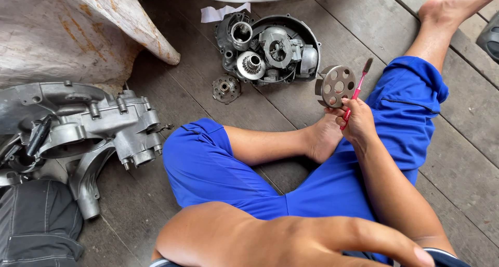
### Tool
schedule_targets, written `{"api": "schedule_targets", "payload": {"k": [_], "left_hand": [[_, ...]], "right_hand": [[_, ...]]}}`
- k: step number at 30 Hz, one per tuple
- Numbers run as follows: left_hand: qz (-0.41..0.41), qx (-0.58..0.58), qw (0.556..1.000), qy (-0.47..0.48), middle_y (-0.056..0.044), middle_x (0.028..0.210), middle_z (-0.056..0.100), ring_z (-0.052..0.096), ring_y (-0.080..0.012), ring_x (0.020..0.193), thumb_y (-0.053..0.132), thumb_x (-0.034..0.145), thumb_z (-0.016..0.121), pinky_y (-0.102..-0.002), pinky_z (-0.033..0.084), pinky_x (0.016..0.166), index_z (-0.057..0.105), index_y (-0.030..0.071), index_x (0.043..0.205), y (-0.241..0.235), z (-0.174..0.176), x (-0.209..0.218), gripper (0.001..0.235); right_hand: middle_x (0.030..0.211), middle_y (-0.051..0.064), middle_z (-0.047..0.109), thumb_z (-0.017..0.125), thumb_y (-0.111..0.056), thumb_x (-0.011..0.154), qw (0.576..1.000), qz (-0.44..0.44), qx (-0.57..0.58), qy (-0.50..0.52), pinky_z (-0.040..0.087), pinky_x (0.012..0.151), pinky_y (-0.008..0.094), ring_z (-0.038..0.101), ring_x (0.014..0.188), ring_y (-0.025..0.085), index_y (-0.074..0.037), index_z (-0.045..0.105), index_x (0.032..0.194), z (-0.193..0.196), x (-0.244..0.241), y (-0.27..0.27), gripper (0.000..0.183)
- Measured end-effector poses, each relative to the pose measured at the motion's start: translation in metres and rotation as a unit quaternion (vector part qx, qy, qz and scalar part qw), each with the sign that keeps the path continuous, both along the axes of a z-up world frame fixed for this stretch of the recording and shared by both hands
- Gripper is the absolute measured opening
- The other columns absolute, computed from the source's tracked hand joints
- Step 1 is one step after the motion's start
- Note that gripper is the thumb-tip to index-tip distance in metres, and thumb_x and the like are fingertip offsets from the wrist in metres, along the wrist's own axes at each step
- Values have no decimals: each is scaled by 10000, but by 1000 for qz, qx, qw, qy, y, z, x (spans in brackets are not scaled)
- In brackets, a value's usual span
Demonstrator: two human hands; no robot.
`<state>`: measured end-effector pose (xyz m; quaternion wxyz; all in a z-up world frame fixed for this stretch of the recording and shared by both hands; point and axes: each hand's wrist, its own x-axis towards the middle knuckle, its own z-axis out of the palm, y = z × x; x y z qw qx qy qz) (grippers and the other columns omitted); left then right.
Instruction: Cleaning a motorcycle engine component using a toothbrush while sitting on the floor.
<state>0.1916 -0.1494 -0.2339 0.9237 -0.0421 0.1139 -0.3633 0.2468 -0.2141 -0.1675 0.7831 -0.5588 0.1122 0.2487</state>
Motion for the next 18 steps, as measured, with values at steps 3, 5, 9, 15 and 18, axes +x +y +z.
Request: {"api": "schedule_targets", "payload": {"k": [3, 5, 9, 15, 18], "left_hand": [[-3, 17, 1000, -1, -138, 820, 744, 726, -297, 957, 180, 811, 568, -506, 489, 1035, 677, 81, 830, -1, 2, -2, 149], [-7, 7, 1000, -10, -156, 827, 740, 717, -317, 973, 167, 788, 577, -524, 482, 1036, 677, 71, 831, 1, 15, -4, 145], [-20, -1, 1000, -4, -210, 862, 739, 702, -371, 1017, 155, 756, 582, -572, 474, 1031, 702, 42, 847, -5, -16, 5, 188], [37, 45, 998, 22, -75, 686, 685, 723, -244, 824, 127, 768, 575, -446, 534, 948, 625, 135, 709, 22, 89, -21, 78], [61, 71, 995, 18, -100, 698, 696, 711, -249, 830, 93, 734, 560, -437, 526, 947, 615, 122, 695, 5, 13, 5, 73]], "right_hand": [[850, 113, 712, 612, -125, 957, 1000, 5, -1, -1, 352, 381, 121, 760, 672, 206, -100, 551, 1014, -17, 5, -4, 87], [838, 107, 702, 614, -123, 958, 1000, 3, 1, -2, 349, 377, 125, 754, 666, 202, -95, 548, 1015, -16, 3, -6, 91], [768, 25, 619, 627, -105, 961, 1000, -6, 15, -4, 337, 375, 137, 691, 611, 153, -107, 552, 1033, 8, -2, 2, 104], [856, 119, 722, 603, -118, 960, 1000, 8, 11, -2, 365, 360, 126, 776, 682, 235, -99, 550, 1009, -14, 6, -3, 75], [841, 106, 721, 622, -124, 952, 1000, 7, -4, -4, 356, 367, 137, 752, 641, 208, -106, 548, 1004, -7, 4, -2, 92]]}}
